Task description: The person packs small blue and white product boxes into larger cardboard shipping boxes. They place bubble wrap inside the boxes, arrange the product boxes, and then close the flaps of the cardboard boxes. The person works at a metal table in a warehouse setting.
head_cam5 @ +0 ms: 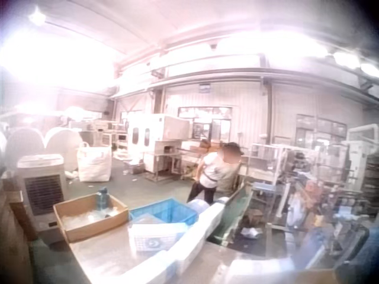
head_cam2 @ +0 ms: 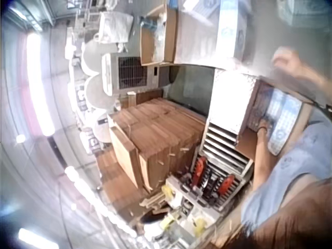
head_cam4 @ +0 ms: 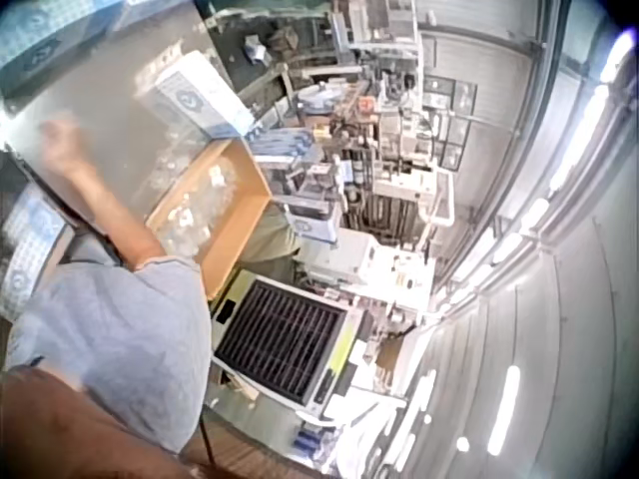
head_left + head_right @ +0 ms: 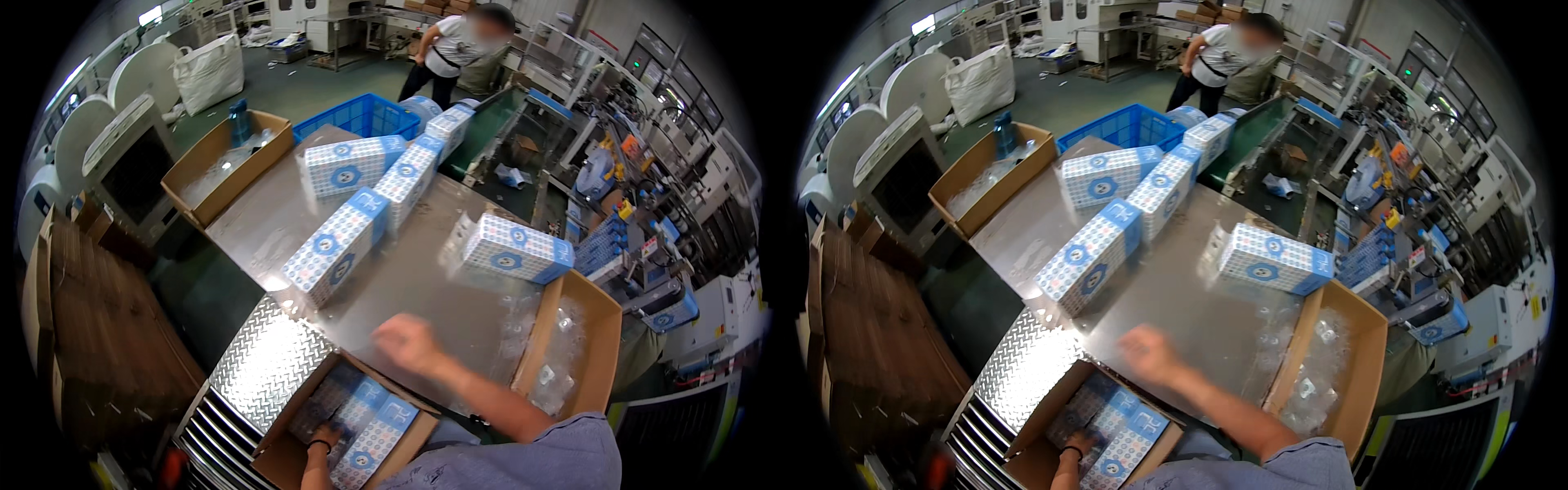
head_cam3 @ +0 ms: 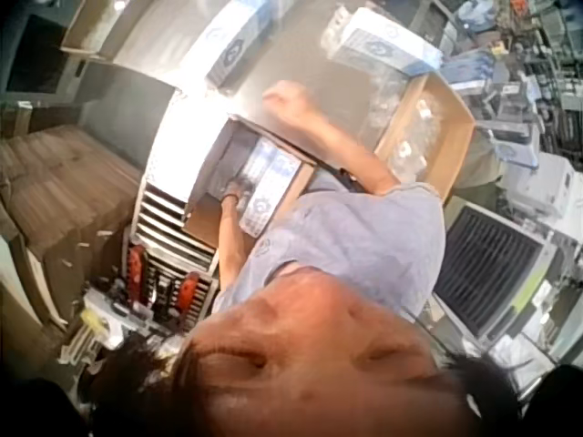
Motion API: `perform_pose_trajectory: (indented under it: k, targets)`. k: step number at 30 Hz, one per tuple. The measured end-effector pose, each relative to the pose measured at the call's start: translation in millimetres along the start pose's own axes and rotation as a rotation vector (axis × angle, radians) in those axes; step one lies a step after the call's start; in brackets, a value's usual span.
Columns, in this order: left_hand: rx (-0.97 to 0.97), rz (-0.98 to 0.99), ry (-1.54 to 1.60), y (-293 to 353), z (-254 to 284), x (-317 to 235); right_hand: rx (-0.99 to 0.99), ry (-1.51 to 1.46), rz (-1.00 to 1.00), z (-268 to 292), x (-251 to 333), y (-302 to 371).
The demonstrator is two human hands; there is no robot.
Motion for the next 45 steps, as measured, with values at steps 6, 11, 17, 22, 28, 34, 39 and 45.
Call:
perform_pose_trajectory:
  k: [6, 11, 17, 22, 28, 34, 39, 45]
  targets:
    - [-0.187, -0.214, 0.124, 42, 34, -38, -0.494, 0.678, -0.415, 277, -250, 142]
    - [-0.316, -0.399, 0.377, 58, 60, -69, -0.254, 0.659, -0.449, 281, -303, 154]
    - [-0.288, -0.389, 0.436, 84, 86, -104, -0.512, 0.617, -0.554, 332, -277, 146]
    - [-0.314, -0.449, 0.331, 82, 83, -128, 0.13, 1.228, -0.945, 308, -313, 132]
    - [-0.241, -0.53, 0.566, 149, 117, -139, -0.124, 1.02, -0.84, 321, -253, 116]
    - [-0.507, -0.715, 0.796, 206, 221, -165, -0.368, 0.528, -0.613, 316, -242, 95]
    - [-0.941, -0.805, 0.454, 178, 299, -190, -0.407, 0.368, -0.597, 267, -289, 80]
    - [-1.111, -0.641, -0.241, 87, 343, -300, -0.346, 0.602, -0.857, 248, -332, 72]
Point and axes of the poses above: each hand's wrist, its own y-axis away from the middle knuckle, its own z-axis out of the back of the hand, x = y × z, the point moved 2 cm from there along -y, towards the middle knuckle, and after that the axes turned 7 degrees about x, right-handed, at the moved point
